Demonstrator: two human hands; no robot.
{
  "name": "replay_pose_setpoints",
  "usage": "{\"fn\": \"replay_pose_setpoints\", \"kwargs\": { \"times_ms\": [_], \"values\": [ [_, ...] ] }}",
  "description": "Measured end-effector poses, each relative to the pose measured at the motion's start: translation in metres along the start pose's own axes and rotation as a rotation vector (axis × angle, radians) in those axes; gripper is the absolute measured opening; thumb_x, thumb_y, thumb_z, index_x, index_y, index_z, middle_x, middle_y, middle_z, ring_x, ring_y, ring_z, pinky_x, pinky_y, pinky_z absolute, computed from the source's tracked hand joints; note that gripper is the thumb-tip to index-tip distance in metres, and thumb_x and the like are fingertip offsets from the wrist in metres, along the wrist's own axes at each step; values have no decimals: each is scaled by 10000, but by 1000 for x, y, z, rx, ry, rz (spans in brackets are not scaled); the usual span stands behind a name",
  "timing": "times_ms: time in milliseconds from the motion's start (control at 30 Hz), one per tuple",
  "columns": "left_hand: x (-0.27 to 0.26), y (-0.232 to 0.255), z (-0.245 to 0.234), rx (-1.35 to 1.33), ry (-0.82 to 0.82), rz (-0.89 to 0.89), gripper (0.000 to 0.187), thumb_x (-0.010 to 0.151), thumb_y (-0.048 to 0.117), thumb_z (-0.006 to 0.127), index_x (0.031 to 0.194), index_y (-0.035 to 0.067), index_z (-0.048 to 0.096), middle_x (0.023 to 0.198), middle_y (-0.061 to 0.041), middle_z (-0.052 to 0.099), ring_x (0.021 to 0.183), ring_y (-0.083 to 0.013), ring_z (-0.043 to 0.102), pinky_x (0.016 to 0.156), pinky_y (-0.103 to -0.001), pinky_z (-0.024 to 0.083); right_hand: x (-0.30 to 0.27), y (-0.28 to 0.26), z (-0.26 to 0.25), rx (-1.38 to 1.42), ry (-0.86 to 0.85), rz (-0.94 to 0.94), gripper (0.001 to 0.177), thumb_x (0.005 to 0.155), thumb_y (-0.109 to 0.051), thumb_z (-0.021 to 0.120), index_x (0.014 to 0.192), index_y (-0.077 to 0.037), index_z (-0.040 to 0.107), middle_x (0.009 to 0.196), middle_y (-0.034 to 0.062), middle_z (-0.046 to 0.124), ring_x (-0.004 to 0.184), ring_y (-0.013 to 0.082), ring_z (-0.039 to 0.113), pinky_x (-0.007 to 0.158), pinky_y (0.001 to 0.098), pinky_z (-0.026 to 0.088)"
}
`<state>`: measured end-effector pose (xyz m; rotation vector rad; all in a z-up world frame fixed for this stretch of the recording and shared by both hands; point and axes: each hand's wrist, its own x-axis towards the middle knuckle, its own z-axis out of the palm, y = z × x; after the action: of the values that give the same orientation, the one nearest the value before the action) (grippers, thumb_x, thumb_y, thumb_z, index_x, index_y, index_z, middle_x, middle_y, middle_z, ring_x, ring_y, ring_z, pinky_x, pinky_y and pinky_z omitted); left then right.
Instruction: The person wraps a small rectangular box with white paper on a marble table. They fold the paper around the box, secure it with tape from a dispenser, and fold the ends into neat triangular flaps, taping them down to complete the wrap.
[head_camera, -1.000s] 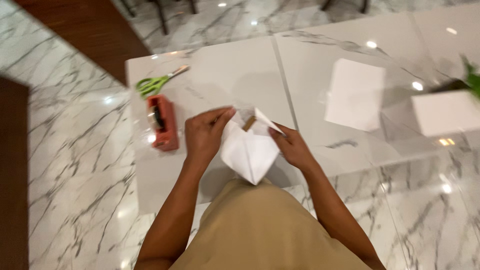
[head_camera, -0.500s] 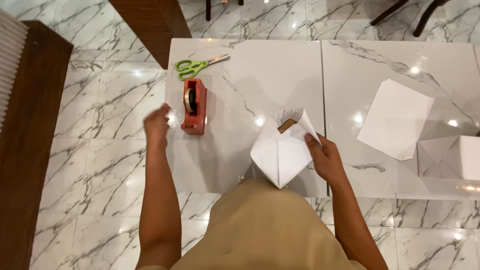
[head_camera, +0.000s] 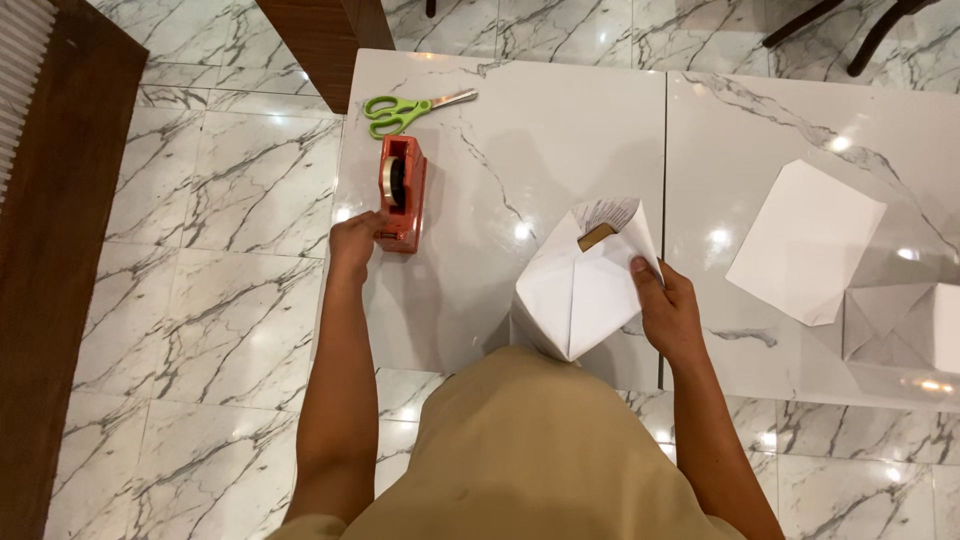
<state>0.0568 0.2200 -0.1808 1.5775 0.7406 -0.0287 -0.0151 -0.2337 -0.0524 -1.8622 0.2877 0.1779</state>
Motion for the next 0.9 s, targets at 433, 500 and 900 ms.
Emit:
{"fn": "replay_pose_setpoints", "kwargs": {
  "times_ms": [433, 500, 900],
  "values": [
    [-40, -33, 11, -129, 81, 49, 200, 875, 190, 718, 956, 22, 791, 936, -23, 746, 943, -125, 625, 923, -289, 466, -3, 13, 1, 12, 26, -98, 350, 1090, -294, 540, 958, 4, 668, 685, -75, 448, 650, 46, 361, 561, 258, 310],
    [-37, -34, 11, -143, 122, 44, 204, 903, 232, 725, 946, 40, 781, 892, -22, 738, 908, -126, 623, 911, -287, 466, -2, 15, 3, 22, 16, -132, 353, 1098, -291, 537, 958, 9, 661, 718, -78, 475, 679, 39, 383, 582, 251, 333],
    [-20, -65, 41, -218, 206, 64, 225, 990, 191, 598, 816, 56, 645, 913, -61, 697, 846, -150, 571, 813, -320, 470, -7, 18, 4, 40, 62, -87, 340, 1076, -305, 536, 1046, 0, 681, 755, -69, 540, 706, 39, 436, 605, 241, 380]
  ]
}}
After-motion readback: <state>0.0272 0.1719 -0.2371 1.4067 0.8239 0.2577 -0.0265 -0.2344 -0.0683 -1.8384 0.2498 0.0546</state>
